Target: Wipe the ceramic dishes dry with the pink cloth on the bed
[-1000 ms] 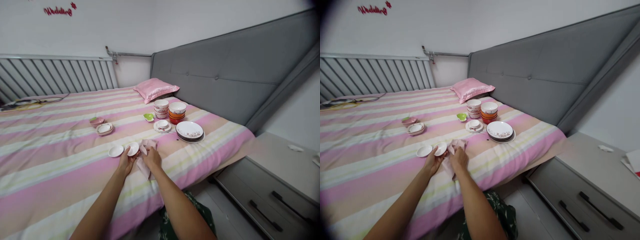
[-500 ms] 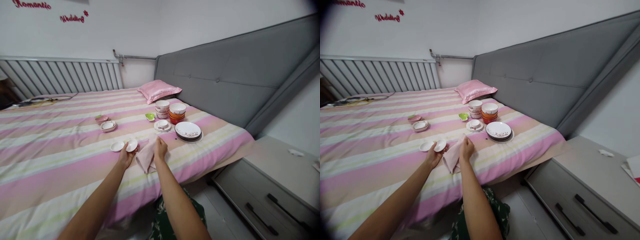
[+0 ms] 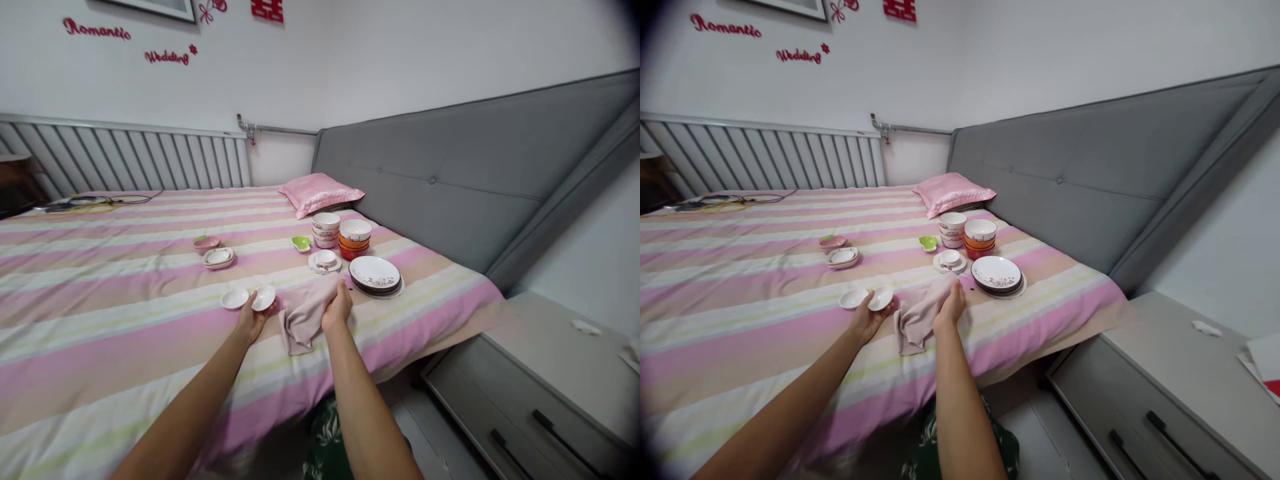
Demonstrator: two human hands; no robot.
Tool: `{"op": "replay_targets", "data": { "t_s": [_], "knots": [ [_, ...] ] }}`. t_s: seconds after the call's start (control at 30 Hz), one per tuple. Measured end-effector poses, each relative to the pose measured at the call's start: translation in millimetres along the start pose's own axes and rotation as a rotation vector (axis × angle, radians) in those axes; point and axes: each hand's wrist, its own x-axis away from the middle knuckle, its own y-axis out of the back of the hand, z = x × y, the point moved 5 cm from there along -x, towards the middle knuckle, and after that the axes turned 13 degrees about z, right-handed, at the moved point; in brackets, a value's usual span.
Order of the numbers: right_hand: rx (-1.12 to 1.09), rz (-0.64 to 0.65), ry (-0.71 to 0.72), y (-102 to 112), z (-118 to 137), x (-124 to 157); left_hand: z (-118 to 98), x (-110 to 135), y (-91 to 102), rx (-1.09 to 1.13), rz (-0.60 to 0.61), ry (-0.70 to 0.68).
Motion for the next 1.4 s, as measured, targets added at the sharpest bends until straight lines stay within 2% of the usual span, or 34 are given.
{"op": "replay_targets", "data": {
  "t_s": [0.2,0.37,0.53,0.67,0.8,0.9,1.0,1.07,1.1,1.17,1.27,1.4],
  "knots": [
    [-0.025,-0.088,0.086,30,22,-2,-4,2,-7.9,0.020,0.028,0.027],
    [-0.030,-0.168,0.105,56,29,-3,-4,-7,-34.6,0.004,0.103,0.072],
    [-0.014,-0.223,0.131,72,35,0,12,-13,-70.0,-0.029,0.218,0.174],
    [0.032,-0.231,0.166,75,41,1,30,-3,-75.2,-0.032,0.298,0.239],
    [0.114,-0.163,0.205,60,41,-2,37,5,-68.6,-0.020,0.354,0.248],
    [0.259,-0.005,0.272,26,43,0,34,5,-67.1,-0.005,0.396,0.217],
    [0.598,0.404,0.461,-29,49,16,29,2,-66.1,0.027,0.407,0.195],
    [0.760,0.694,0.503,-58,44,32,26,1,-64.3,0.066,0.384,0.189],
    [0.829,0.791,0.510,-67,40,39,25,1,-62.8,0.088,0.358,0.184],
    [0.933,0.897,0.485,-74,33,47,22,1,-59.6,0.123,0.291,0.175],
    [1.040,0.854,0.414,-71,25,44,21,2,-59.0,0.149,0.261,0.177],
    [1.208,0.490,0.352,-64,34,29,23,4,-61.0,0.135,0.312,0.168]
  ]
}}
